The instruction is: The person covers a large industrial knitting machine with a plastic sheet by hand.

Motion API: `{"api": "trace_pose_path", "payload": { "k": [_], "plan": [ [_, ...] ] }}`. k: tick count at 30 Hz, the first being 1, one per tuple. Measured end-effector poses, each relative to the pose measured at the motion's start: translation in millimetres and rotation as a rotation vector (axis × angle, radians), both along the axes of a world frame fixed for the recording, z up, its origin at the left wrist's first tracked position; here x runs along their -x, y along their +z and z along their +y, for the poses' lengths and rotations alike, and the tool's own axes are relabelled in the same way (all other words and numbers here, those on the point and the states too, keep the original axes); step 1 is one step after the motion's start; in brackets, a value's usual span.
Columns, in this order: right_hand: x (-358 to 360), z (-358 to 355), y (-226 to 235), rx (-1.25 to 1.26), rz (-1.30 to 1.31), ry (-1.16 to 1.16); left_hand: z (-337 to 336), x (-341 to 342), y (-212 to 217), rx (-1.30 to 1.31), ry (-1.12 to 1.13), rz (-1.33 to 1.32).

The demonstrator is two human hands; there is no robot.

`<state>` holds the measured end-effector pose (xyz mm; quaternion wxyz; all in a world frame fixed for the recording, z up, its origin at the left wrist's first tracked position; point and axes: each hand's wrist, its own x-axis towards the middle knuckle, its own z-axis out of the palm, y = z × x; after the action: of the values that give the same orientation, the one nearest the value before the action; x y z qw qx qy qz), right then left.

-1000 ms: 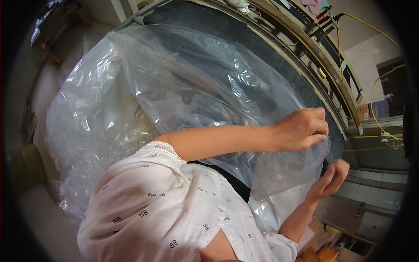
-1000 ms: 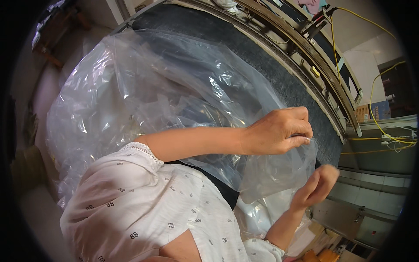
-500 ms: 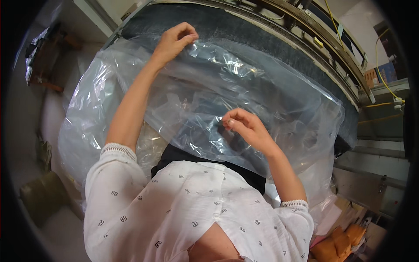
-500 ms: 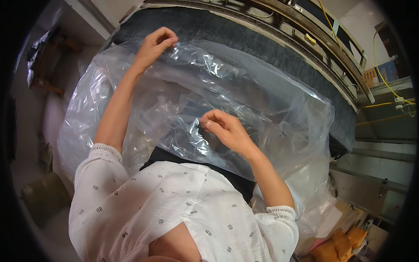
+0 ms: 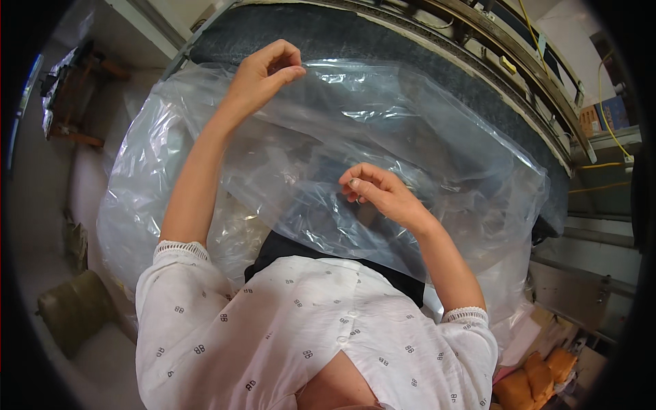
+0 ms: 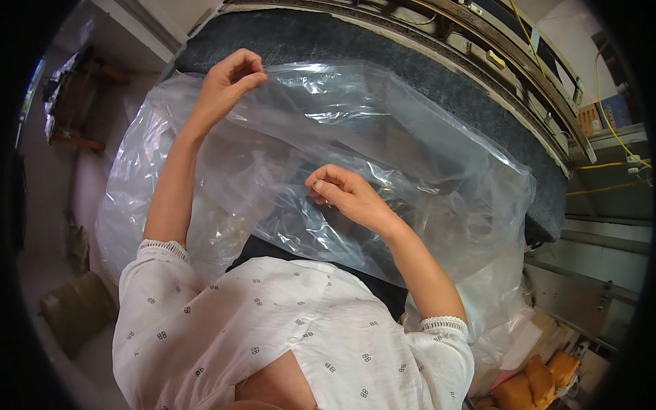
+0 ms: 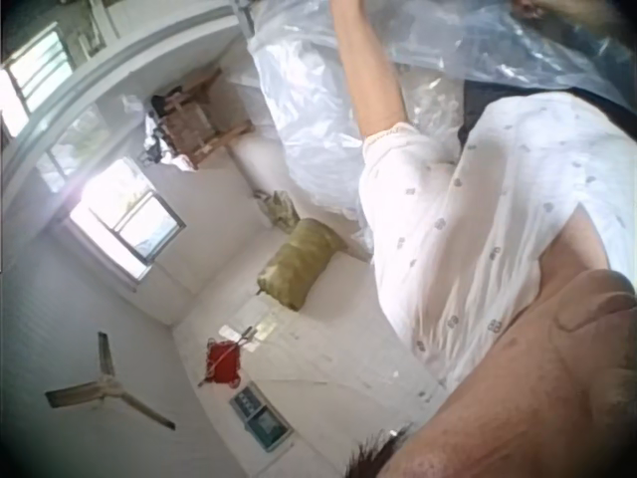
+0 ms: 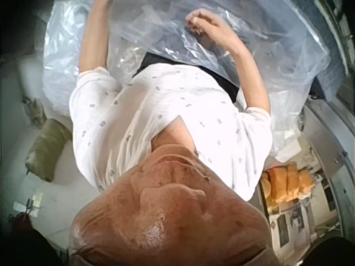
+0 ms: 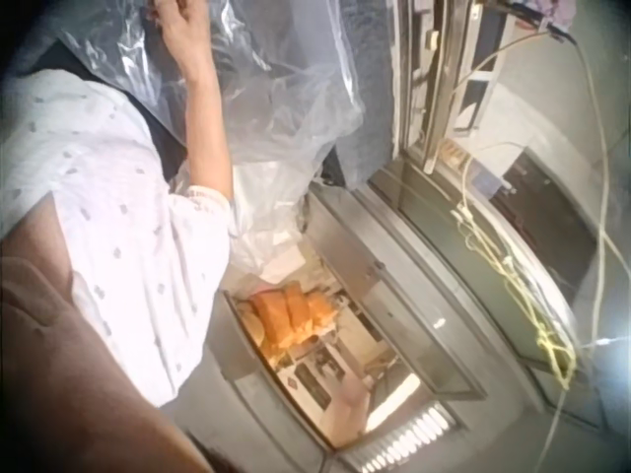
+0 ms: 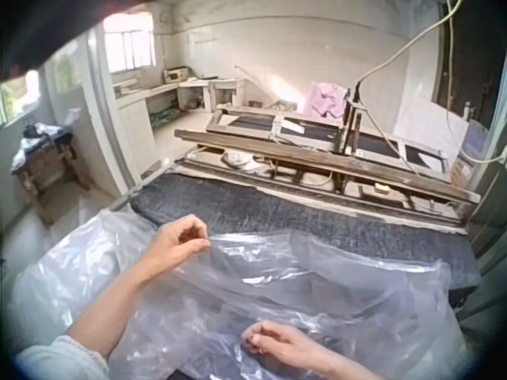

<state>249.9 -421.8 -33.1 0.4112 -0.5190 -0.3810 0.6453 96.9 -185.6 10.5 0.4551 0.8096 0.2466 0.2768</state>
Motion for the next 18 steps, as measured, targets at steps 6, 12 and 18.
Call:
{"api": "trace_pose_path", "payload": {
  "k": [6, 12, 18],
  "plan": [
    [3, 8, -3, -0.043, 0.028, 0.045, -35, 15, 26, -0.017, 0.027, -0.025],
    [5, 13, 5, -0.074, 0.025, 0.051, -42, 34, 31, -0.19, -0.071, 0.211],
    [14, 14, 0, -0.075, 0.074, 0.062, -61, 42, 29, -0.145, -0.008, 0.186]
  ]
}}
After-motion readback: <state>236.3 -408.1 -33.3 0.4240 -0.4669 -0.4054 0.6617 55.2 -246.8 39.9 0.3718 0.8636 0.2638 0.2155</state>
